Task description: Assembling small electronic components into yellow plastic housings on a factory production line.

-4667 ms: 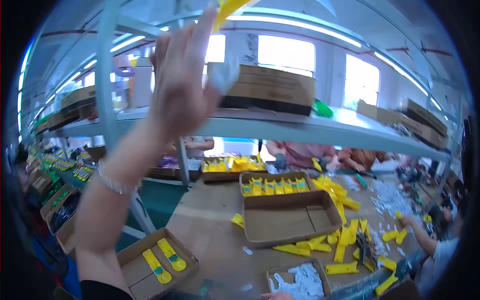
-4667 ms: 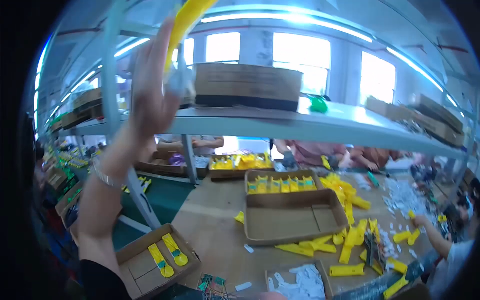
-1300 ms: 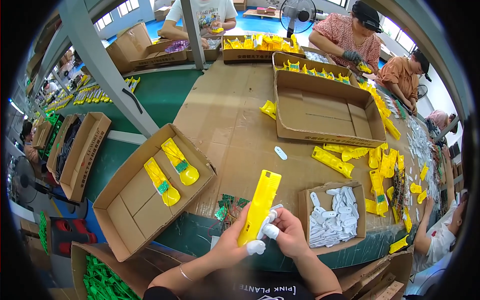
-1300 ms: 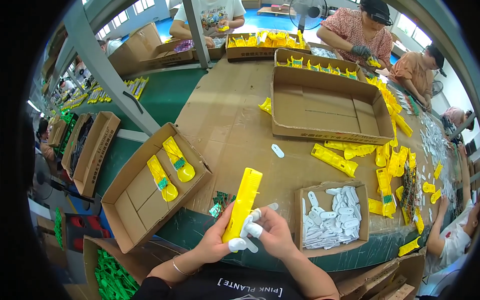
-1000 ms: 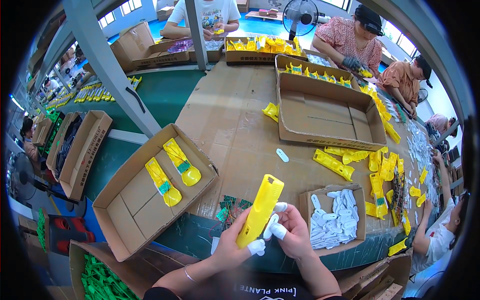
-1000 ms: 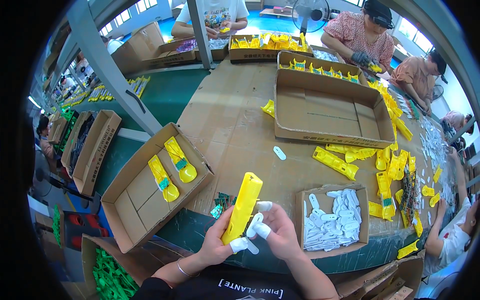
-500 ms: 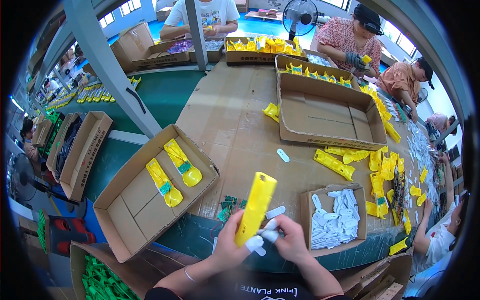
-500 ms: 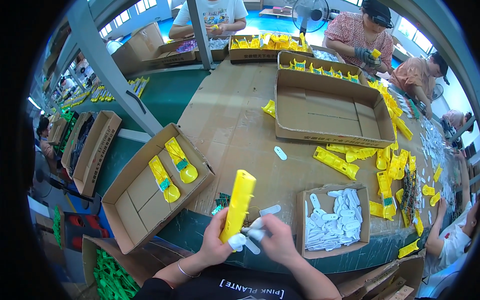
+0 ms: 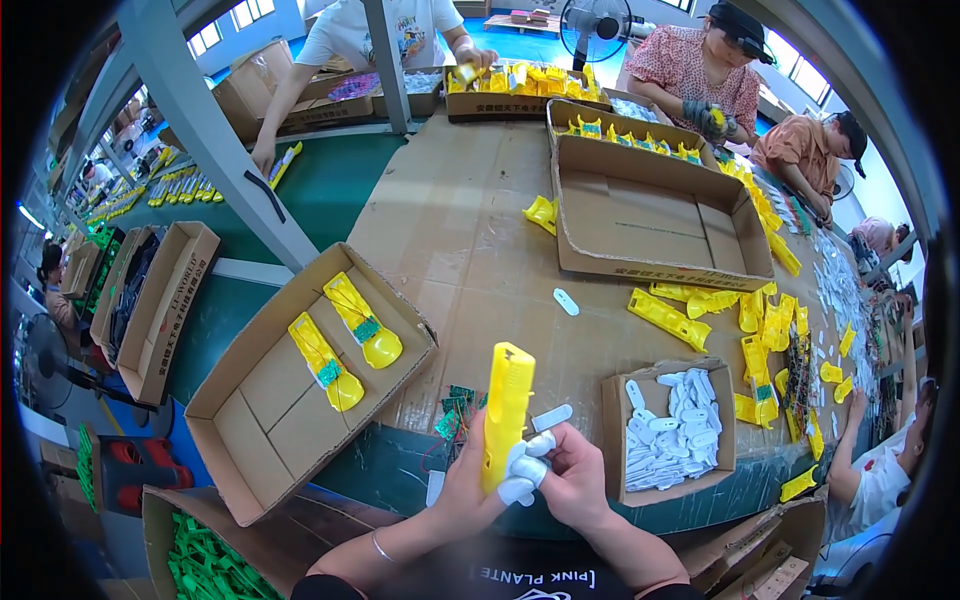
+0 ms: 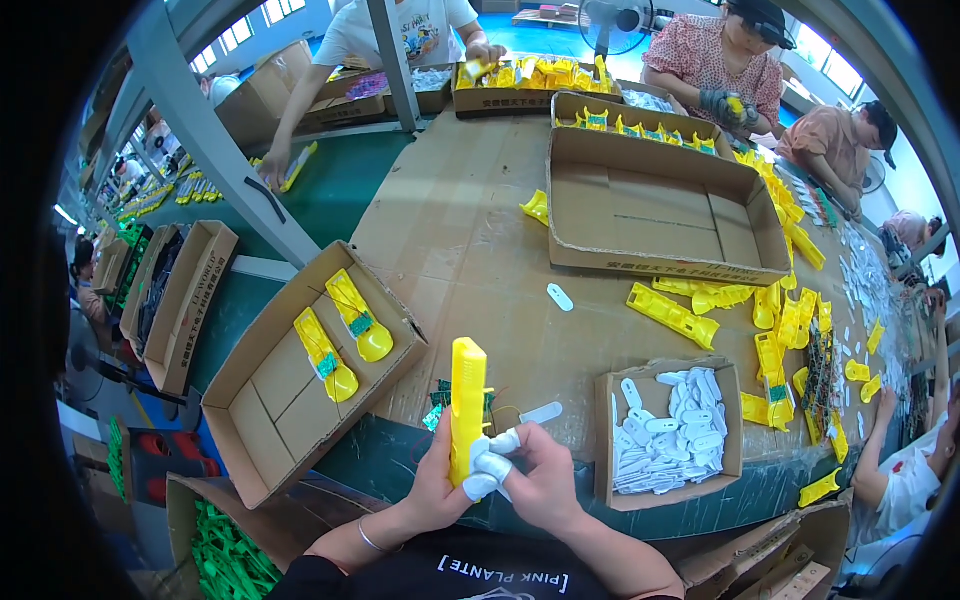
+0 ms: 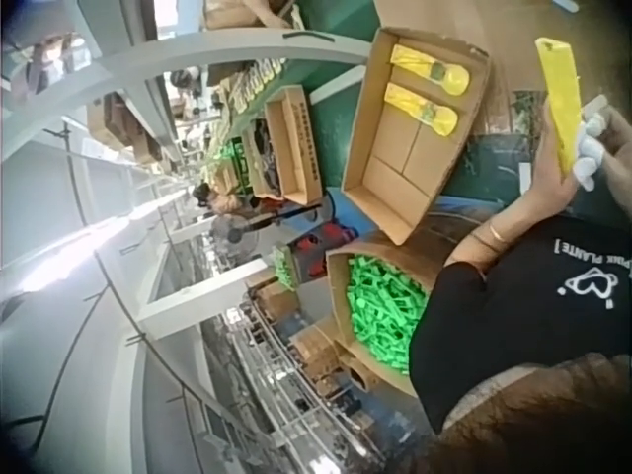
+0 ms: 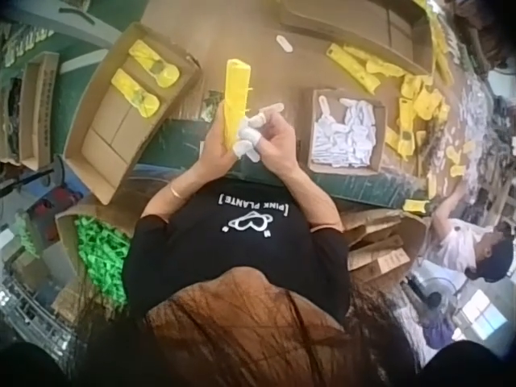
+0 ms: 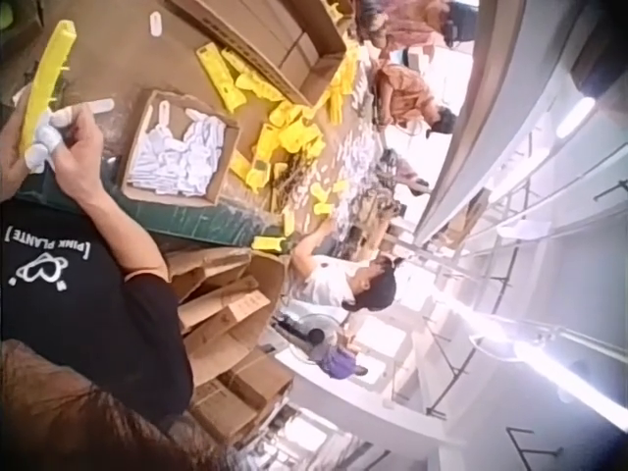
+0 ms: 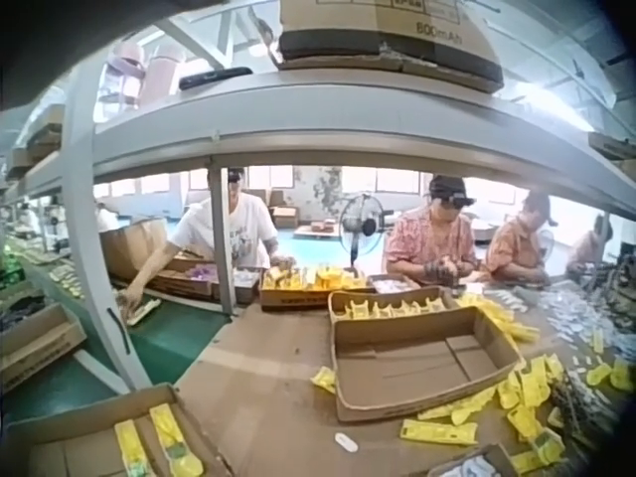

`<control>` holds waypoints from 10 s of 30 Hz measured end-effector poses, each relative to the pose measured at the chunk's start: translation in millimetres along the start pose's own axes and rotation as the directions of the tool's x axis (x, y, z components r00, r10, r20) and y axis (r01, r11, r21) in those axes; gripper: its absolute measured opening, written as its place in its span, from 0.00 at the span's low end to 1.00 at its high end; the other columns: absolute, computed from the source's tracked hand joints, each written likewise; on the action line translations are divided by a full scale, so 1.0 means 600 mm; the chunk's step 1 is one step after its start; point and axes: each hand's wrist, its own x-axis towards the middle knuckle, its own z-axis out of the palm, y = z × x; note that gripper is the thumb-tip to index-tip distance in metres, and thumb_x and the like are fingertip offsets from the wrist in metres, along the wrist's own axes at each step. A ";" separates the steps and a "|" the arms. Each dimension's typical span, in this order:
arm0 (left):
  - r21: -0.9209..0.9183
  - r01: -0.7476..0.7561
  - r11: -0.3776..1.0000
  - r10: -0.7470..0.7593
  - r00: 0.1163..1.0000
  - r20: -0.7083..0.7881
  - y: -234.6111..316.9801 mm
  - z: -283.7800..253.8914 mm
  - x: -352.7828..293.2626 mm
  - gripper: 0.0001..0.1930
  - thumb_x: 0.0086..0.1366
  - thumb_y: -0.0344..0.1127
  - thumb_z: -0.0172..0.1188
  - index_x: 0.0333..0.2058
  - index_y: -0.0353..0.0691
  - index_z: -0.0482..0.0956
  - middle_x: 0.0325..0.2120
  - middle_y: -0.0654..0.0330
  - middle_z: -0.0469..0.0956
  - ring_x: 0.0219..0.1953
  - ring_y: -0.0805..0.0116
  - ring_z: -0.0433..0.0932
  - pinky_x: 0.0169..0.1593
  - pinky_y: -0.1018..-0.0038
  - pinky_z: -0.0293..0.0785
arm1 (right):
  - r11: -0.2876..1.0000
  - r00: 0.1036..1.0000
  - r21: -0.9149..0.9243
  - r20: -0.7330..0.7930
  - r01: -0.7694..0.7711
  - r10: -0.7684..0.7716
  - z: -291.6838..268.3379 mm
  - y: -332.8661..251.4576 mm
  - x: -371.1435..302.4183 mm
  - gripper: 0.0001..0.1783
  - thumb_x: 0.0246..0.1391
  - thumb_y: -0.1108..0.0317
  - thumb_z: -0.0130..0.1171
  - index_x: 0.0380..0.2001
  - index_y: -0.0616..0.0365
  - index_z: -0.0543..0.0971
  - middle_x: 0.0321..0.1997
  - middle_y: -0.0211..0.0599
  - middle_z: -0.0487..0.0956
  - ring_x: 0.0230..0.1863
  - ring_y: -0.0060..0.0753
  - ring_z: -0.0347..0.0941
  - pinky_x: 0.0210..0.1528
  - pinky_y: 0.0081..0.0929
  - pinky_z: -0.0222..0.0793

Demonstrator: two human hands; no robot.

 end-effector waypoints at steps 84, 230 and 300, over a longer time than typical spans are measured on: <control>0.490 -0.210 0.846 0.094 0.963 0.251 0.070 -0.095 -0.032 0.35 0.39 0.35 0.64 0.51 0.36 0.67 0.22 0.59 0.70 0.22 0.63 0.73 0.28 0.73 0.71 | -0.206 0.411 -0.430 0.903 0.879 -0.128 -0.013 -0.112 -0.001 0.07 0.44 0.66 0.53 0.22 0.52 0.66 0.24 0.32 0.64 0.28 0.28 0.69 0.43 0.30 0.71; -0.335 -0.030 0.942 0.068 0.992 0.102 0.026 -0.019 0.052 0.19 0.59 0.31 0.53 0.48 0.36 0.60 0.41 0.59 0.70 0.44 0.73 0.70 0.49 0.75 0.66 | 0.607 0.838 -0.657 0.071 0.447 -0.540 0.035 -0.056 -0.005 0.18 0.47 0.70 0.59 0.37 0.65 0.63 0.25 0.44 0.74 0.23 0.40 0.75 0.24 0.27 0.71; 0.769 0.107 0.630 0.529 0.666 -0.525 0.044 -0.169 0.012 0.17 0.53 0.23 0.48 0.45 0.34 0.65 0.46 0.51 0.61 0.52 0.56 0.62 0.59 0.67 0.54 | -0.382 0.597 -0.904 0.200 -0.193 -0.777 -0.504 -0.286 0.153 0.07 0.39 0.76 0.48 0.25 0.58 0.73 0.24 0.44 0.73 0.32 0.47 0.69 0.36 0.40 0.61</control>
